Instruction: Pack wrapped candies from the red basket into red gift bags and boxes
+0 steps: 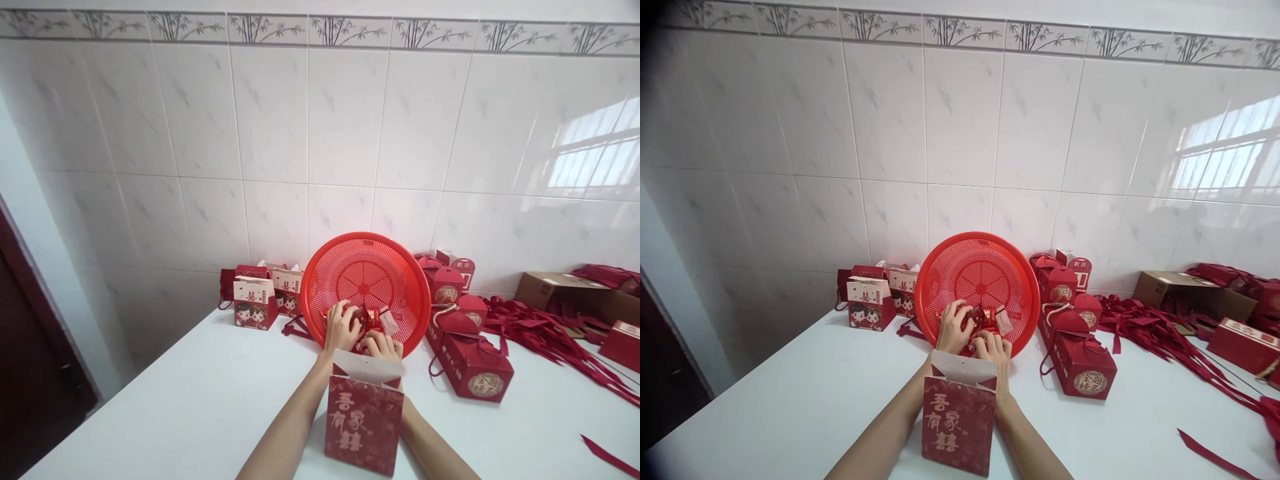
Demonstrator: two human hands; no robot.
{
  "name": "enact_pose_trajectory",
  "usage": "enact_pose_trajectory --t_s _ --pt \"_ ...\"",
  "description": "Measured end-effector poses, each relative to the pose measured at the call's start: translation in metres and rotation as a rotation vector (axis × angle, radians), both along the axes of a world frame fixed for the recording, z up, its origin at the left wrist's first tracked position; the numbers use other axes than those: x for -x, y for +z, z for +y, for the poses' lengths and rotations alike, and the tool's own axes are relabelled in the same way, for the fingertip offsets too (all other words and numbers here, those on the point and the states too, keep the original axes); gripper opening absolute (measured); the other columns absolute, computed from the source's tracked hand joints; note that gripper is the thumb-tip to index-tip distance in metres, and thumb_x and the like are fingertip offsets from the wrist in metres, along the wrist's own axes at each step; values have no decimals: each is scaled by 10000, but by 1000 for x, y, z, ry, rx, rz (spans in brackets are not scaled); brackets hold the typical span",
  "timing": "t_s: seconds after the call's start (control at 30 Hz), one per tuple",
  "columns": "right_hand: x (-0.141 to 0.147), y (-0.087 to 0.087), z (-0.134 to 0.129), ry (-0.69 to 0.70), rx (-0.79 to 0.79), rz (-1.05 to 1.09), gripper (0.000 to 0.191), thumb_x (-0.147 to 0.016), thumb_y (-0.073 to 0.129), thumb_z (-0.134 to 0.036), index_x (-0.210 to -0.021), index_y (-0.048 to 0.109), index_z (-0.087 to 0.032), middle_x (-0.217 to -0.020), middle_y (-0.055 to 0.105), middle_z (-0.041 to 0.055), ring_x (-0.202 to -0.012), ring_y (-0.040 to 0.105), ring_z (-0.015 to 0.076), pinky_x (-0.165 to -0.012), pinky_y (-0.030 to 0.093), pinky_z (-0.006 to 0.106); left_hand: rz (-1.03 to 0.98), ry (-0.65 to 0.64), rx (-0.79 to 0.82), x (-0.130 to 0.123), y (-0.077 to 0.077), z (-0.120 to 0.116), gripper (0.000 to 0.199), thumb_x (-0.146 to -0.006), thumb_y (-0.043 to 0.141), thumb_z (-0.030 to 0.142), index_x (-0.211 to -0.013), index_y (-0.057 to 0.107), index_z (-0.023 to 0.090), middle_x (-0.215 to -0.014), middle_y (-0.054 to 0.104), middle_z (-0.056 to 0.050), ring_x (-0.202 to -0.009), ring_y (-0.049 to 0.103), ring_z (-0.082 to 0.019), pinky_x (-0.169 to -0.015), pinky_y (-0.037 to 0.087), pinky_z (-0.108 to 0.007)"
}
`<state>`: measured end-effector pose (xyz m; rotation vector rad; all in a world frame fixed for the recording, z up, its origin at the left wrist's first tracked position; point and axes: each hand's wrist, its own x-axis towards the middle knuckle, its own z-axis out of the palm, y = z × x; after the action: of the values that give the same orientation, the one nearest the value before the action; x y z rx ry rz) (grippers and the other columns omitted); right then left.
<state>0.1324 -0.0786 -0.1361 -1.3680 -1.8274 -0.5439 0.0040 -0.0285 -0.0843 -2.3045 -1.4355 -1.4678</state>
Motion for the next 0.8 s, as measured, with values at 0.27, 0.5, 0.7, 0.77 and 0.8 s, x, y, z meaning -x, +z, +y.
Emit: enact_pose_trajectory --t_s 0.27,0.5,0.7,0.77,0.8 --pt "-4 -3 9 138 -156 -96 75 -890 627 -193 -832 641 -238 -877 679 -2 -921 525 192 -916 271 348 6 -63 -24 8 8 0 218 -793 623 199 -999 693 185 -1145 628 -102 -1102 589 -277 -1007 430 -451" --pt "-4 5 7 155 -196 -88 69 -899 630 -202 -851 649 -247 -914 702 7 -1008 528 215 -1043 202 405 56 -176 91 16 5 -1 397 -707 621 164 -1102 655 186 -1232 595 -113 -1191 546 -304 -1075 370 -503" --pt "-8 7 9 117 -179 -44 105 -894 612 -168 -826 655 -236 -981 709 40 -1044 525 235 -1040 211 420 27 -117 94 17 -10 5 565 -639 550 65 -1188 619 179 -1307 546 -128 -1242 497 -314 -1097 365 -503" --pt "-8 7 9 129 -174 -57 87 -883 621 -175 -867 674 -242 -1013 709 39 -1083 518 237 -1058 206 416 -1 -78 79 16 -15 8 557 -650 523 45 -1184 617 170 -1297 548 -132 -1231 498 -308 -1098 376 -498" --pt "-8 6 9 138 -170 -68 85 -881 627 -184 -889 681 -249 -1028 709 37 -1097 516 237 -1068 203 414 -16 -61 67 15 -16 10 549 -659 512 38 -1184 615 163 -1290 550 -136 -1224 499 -306 -1096 384 -494"
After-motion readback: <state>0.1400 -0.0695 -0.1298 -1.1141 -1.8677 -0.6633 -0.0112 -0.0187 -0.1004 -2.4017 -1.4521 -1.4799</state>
